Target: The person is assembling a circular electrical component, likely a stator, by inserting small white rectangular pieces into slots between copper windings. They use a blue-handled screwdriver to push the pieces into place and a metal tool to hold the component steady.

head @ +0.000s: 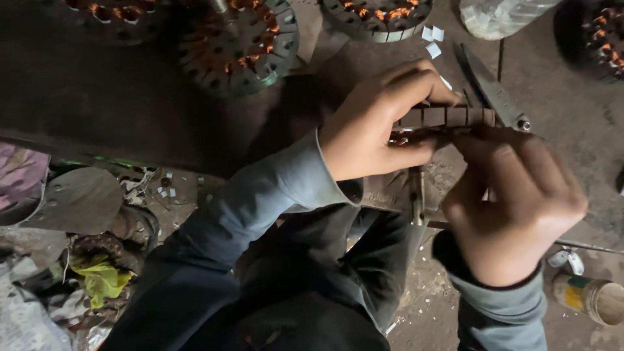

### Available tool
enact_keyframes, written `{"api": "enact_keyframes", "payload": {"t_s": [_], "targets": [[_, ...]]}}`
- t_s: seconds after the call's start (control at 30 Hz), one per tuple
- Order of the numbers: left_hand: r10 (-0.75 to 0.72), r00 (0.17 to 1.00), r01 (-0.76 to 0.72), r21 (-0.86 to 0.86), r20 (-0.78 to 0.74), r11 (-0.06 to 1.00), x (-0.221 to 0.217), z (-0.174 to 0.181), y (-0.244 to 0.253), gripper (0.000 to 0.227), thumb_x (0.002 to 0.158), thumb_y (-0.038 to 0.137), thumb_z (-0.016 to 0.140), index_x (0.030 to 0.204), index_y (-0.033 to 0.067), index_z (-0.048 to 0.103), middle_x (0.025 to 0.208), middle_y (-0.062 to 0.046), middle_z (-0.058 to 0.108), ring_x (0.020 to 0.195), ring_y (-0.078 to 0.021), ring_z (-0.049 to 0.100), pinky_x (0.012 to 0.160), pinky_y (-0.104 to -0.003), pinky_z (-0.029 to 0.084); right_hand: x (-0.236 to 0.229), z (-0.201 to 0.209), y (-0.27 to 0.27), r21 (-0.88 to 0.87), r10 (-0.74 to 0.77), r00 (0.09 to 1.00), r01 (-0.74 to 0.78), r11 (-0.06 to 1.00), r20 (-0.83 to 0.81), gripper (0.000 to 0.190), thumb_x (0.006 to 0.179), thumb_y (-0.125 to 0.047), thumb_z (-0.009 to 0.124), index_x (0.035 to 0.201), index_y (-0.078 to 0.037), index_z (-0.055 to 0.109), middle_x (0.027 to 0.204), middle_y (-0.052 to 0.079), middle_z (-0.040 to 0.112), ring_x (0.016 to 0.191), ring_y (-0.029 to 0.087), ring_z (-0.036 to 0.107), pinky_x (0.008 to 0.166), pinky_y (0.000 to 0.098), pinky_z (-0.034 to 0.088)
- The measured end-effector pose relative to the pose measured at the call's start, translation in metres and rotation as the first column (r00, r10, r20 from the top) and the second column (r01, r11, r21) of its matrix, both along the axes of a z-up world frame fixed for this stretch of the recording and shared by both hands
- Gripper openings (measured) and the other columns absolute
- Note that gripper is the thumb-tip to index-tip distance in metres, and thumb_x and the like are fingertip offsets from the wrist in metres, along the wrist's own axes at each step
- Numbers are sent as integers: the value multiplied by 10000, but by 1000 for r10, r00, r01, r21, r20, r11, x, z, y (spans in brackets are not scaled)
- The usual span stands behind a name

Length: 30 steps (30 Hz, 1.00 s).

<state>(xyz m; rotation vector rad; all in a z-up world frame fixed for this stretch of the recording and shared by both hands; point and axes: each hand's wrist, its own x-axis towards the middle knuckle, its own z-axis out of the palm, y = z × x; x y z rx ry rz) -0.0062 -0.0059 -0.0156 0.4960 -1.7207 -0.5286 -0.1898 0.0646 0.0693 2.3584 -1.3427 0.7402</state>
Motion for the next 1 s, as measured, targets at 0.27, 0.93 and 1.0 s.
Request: {"api": "enact_keyframes", "payload": {"t_s": [0.27, 0.93, 1.0], "targets": [[26, 1000, -26, -36, 1, 999, -3, 0, -2, 423, 845, 104, 824, 1202, 49, 605, 1105, -76, 612, 1030, -232, 674, 904, -318, 558, -9, -2, 1, 4, 48, 999, -48, 999, -7, 320, 855, 135, 591, 1056, -37, 770, 1025, 100, 742, 757, 169, 644, 653, 269, 460], [90, 996, -90, -22, -21, 996, 2, 7, -1, 444, 764, 178, 900, 1071, 33, 613, 1016, -87, 639, 982, -249, 684, 879, -355, 548, 18, 14, -1, -17, 106, 993, -105, 994, 51, 156, 817, 110, 693, 935, 36, 764, 885, 148, 694, 755, 267, 653, 667, 372, 498], [32, 997, -29, 32, -67, 999, 4, 6, 7, 450, 800, 217, 928, 1085, 40, 628, 1037, -64, 662, 998, -231, 700, 903, -339, 567, 13, 17, 5, 80, 156, 952, -182, 980, 264, 111, 925, 66, 679, 1015, 23, 729, 987, 115, 709, 865, 216, 692, 771, 318, 537]]}}
